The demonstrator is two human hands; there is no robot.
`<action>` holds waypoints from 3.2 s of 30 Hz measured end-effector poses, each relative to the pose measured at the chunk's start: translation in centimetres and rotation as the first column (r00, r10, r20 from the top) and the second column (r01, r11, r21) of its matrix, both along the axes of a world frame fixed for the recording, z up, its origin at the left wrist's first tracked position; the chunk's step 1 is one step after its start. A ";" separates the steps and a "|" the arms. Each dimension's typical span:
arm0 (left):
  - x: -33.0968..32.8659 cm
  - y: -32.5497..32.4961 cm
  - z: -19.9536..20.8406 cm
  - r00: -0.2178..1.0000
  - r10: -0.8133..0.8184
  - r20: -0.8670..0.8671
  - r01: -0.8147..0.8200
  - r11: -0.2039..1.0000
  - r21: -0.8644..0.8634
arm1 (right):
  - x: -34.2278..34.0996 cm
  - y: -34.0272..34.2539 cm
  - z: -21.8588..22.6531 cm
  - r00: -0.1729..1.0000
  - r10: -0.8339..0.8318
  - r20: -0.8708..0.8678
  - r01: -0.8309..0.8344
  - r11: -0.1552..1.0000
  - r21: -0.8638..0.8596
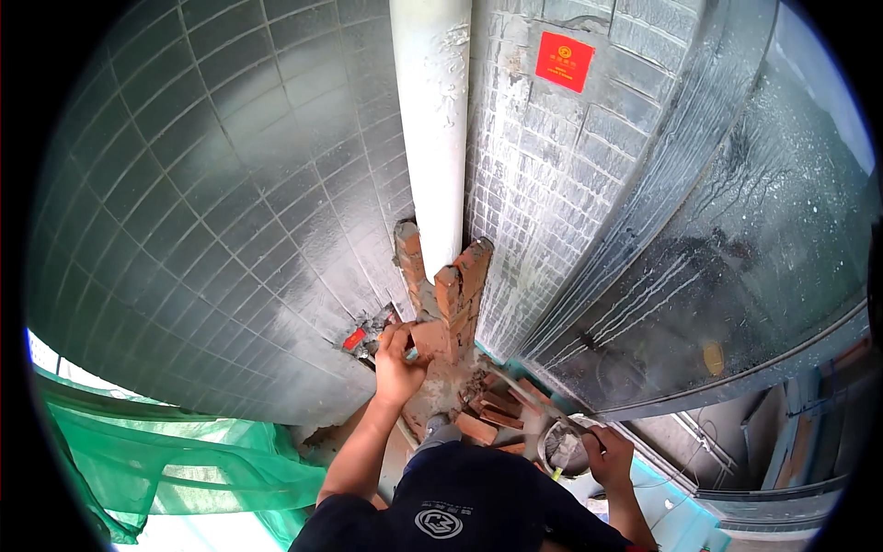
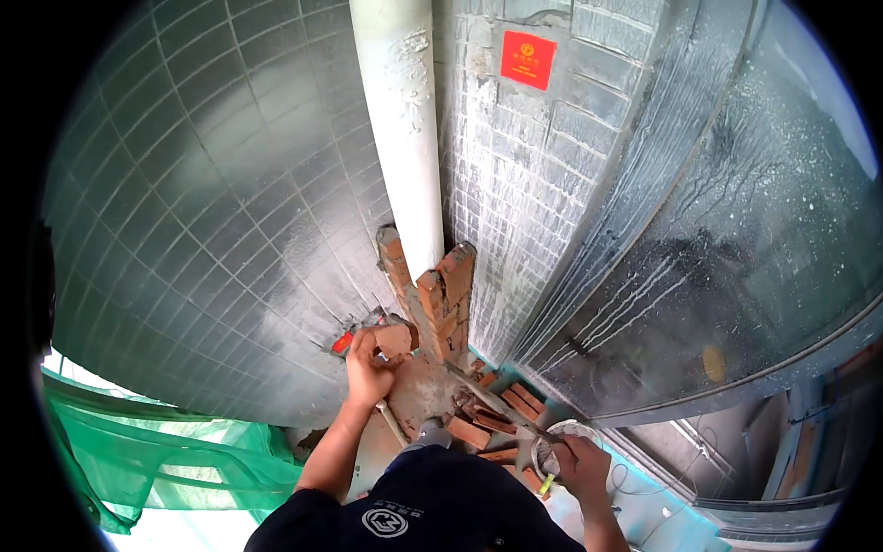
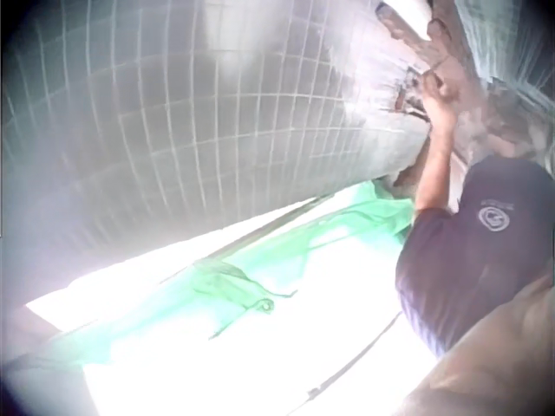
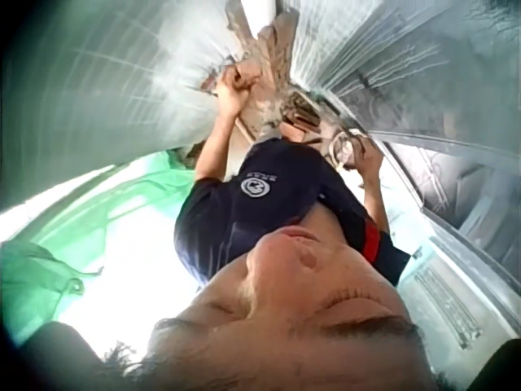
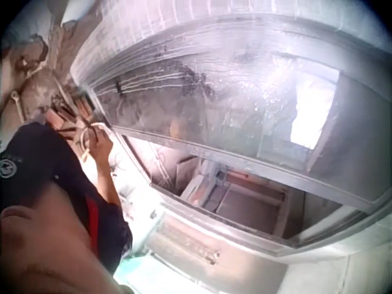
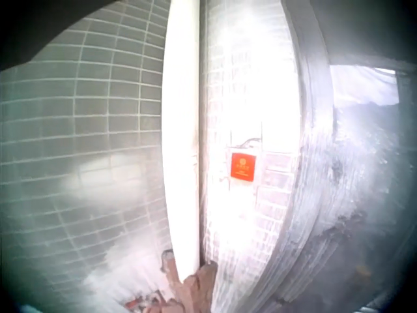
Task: The person applies mortar to bricks using a trowel and then places the bricks around a vertical pipe in a corner.
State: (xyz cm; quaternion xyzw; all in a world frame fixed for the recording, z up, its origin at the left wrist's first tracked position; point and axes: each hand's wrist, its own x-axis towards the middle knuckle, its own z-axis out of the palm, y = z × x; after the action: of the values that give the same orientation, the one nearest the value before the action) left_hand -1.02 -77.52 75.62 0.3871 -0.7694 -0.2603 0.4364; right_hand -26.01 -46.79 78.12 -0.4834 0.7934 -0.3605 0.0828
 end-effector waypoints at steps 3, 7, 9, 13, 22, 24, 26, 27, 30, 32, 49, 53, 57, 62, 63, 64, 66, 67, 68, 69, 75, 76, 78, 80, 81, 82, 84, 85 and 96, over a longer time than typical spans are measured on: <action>-0.4 -3.1 2.1 0.997 0.074 -0.018 -0.074 0.997 -0.033 | 1.1 1.5 -3.5 0.974 -0.146 0.172 0.135 0.988 0.071; -1.2 -8.7 4.9 0.986 0.161 -0.034 -0.162 0.986 -0.037 | 3.5 2.3 -6.1 0.885 -0.279 0.374 0.265 0.960 0.089; -1.8 -12.2 5.7 0.975 0.222 0.013 -0.220 0.972 -0.081 | 4.1 2.7 -6.9 0.871 -0.295 0.392 0.287 0.955 0.080; -3.8 -18.0 6.8 0.970 0.243 -0.012 -0.243 0.964 -0.113 | 4.9 3.5 -7.5 0.855 -0.363 0.370 0.344 0.932 0.117; -7.3 -22.6 8.1 0.931 0.362 0.048 -0.352 0.924 -0.148 | 5.7 5.1 -8.7 0.790 -0.458 0.407 0.444 0.886 0.134; -7.8 -22.9 7.8 0.927 0.370 0.052 -0.359 0.920 -0.155 | 5.9 5.1 -8.8 0.781 -0.482 0.396 0.458 0.874 0.161; -8.1 -23.6 7.2 0.913 0.404 0.050 -0.392 0.906 -0.158 | 6.0 4.7 -8.5 0.790 -0.473 0.390 0.450 0.880 0.155; -8.2 -23.9 6.9 0.912 0.406 0.050 -0.395 0.905 -0.156 | 6.0 4.6 -8.3 0.798 -0.465 0.383 0.444 0.884 0.148; -8.2 -24.4 6.5 0.908 0.413 0.067 -0.398 0.902 -0.167 | 6.0 4.5 -7.8 0.793 -0.453 0.408 0.393 0.891 0.225; -8.4 -24.5 6.4 0.899 0.432 0.077 -0.415 0.894 -0.171 | 5.8 4.2 -7.5 0.798 -0.450 0.400 0.384 0.892 0.238; -9.3 -24.5 4.3 0.889 0.454 -0.064 -0.454 0.850 -0.269 | 5.6 0.7 -8.2 0.873 -0.315 0.371 0.246 0.943 0.223; -10.0 -24.1 4.5 0.886 0.458 -0.070 -0.461 0.856 -0.235 | 5.3 -0.2 -7.6 0.881 -0.288 0.376 0.203 0.947 0.249; -10.2 -24.3 4.0 0.869 0.474 -0.142 -0.494 0.828 -0.265 | 5.2 -0.7 -8.1 0.881 -0.285 0.377 0.194 0.946 0.261; -8.6 -25.4 3.8 0.898 0.432 -0.084 -0.437 0.849 -0.299 | 5.7 -1.8 -8.8 0.850 -0.260 0.458 0.173 0.959 0.223; -8.2 -25.6 4.1 0.900 0.427 -0.082 -0.431 0.852 -0.298 | 5.6 -2.2 -8.9 0.832 -0.272 0.483 0.159 0.952 0.261; -7.7 -25.5 5.1 0.939 0.331 0.088 -0.311 0.932 -0.187 | 5.4 -2.5 -8.9 0.813 -0.286 0.507 0.145 0.943 0.300; -6.5 -25.2 7.4 0.948 0.199 0.248 -0.193 0.980 -0.049 | 5.4 -3.4 -8.9 0.800 -0.294 0.522 0.144 0.940 0.309; -5.9 -24.9 8.9 0.936 0.214 0.280 -0.181 0.974 -0.139 | 5.4 -4.0 -8.8 0.791 -0.271 0.549 0.121 0.948 0.294; -5.6 -24.6 10.3 0.923 0.230 0.307 -0.163 0.960 -0.227 | 5.3 -4.6 -8.6 0.780 -0.250 0.573 0.100 0.955 0.280; -5.4 -24.3 12.0 0.925 0.225 0.306 -0.160 0.961 -0.225 | 5.1 -5.4 -7.9 0.773 -0.215 0.597 0.065 0.963 0.263; -4.6 -26.2 13.7 0.872 0.141 0.469 0.193 0.781 -0.594 | 3.9 -10.2 -5.8 0.777 -0.012 0.630 -0.128 0.976 0.177; -4.4 -26.6 13.3 0.865 0.145 0.480 0.197 0.783 -0.590 | 4.0 -11.3 -5.5 0.775 0.020 0.631 -0.146 0.978 0.149; -4.3 -27.1 12.5 0.859 0.143 0.492 0.202 0.788 -0.582 | 4.2 -13.5 -4.5 0.734 0.093 0.672 -0.174 0.983 0.055; -4.3 -27.1 12.1 0.884 0.143 0.445 0.184 0.770 -0.611 | 3.8 -15.1 -3.5 0.689 0.164 0.706 -0.194 0.980 -0.038; -4.2 -27.1 11.9 0.884 0.142 0.446 0.183 0.772 -0.608 | 3.4 -15.8 -3.1 0.719 0.227 0.657 -0.293 0.956 -0.009; -4.1 -27.2 11.8 0.892 0.140 0.430 0.183 0.757 -0.627 | 3.1 -16.6 -2.8 0.737 0.294 0.608 -0.388 0.921 0.025; -4.2 -27.3 11.8 0.902 0.135 0.411 0.182 0.743 -0.644 | 3.2 -18.1 -2.5 0.757 0.311 0.574 -0.420 0.905 0.063; -4.5 -27.3 12.0 0.905 0.128 0.405 0.183 0.742 -0.644 | 3.3 -18.9 -3.6 0.861 0.373 0.345 -0.405 0.914 0.022; -4.5 -27.9 11.7 0.901 0.140 0.410 0.203 0.698 -0.686 | 5.9 -28.8 -6.7 0.955 0.287 -0.076 -0.286 0.958 0.019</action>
State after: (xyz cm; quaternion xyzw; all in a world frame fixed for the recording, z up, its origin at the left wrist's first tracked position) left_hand -5.57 -105.41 87.33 0.2210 -0.8926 0.1438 0.3657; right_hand -20.09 -75.64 71.42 -0.6068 0.7190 -0.3223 0.1049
